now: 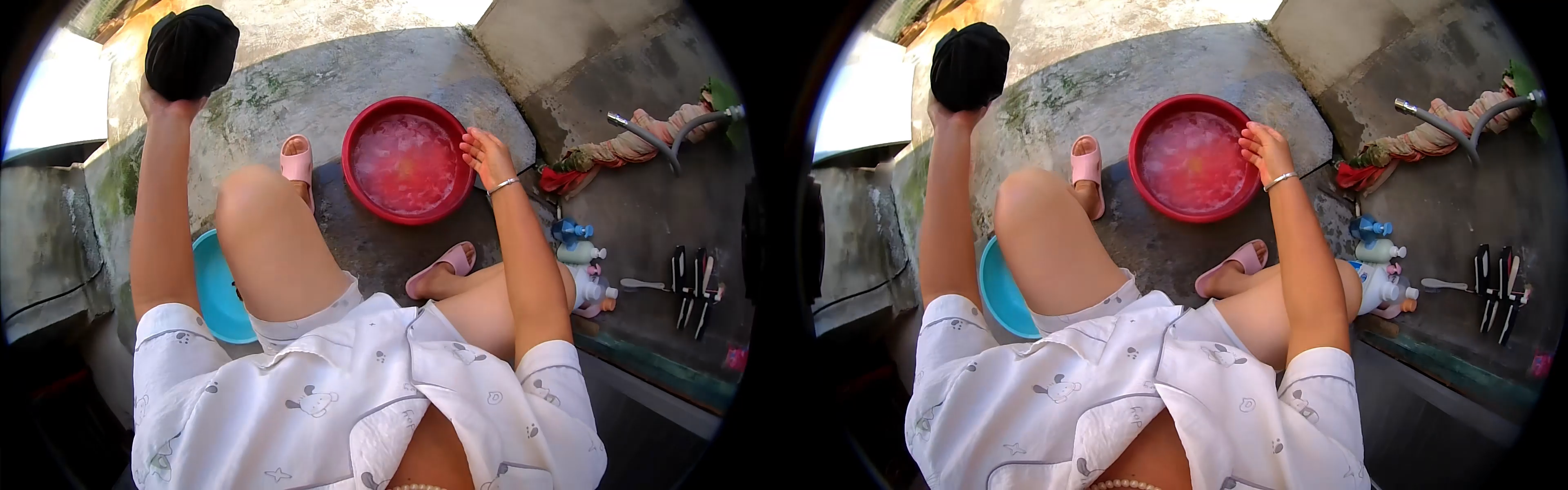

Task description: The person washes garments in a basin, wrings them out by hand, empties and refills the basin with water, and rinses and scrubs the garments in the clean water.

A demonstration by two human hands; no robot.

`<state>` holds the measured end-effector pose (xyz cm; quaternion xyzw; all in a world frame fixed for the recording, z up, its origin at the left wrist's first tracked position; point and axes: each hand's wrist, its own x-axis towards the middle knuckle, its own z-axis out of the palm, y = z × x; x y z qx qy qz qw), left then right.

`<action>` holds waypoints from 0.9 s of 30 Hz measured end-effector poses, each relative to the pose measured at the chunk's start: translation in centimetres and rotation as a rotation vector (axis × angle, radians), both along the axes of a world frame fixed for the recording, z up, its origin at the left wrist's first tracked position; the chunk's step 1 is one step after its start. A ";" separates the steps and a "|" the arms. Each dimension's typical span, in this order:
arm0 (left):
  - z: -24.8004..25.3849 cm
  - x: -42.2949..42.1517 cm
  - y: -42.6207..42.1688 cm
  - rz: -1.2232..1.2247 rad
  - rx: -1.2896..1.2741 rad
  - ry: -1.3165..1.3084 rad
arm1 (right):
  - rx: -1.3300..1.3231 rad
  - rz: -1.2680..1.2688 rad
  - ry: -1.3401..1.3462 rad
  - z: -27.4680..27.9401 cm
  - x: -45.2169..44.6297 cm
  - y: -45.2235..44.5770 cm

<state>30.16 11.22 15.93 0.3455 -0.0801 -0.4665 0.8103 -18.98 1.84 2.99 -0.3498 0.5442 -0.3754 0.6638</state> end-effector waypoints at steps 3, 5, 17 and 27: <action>-3.5 2.9 5.7 0.073 0.042 0.028 | 0.042 0.007 0.153 -3.9 -1.1 0.9; -5.3 3.2 9.6 0.188 0.152 0.084 | 0.087 0.021 0.244 -6.8 -2.5 1.5; -13.1 2.2 21.8 0.337 0.396 0.314 | 0.191 0.201 0.365 -10.8 -3.6 2.1; -20.8 1.7 34.0 0.357 0.518 0.310 | 0.207 0.246 0.524 -14.3 -5.5 1.9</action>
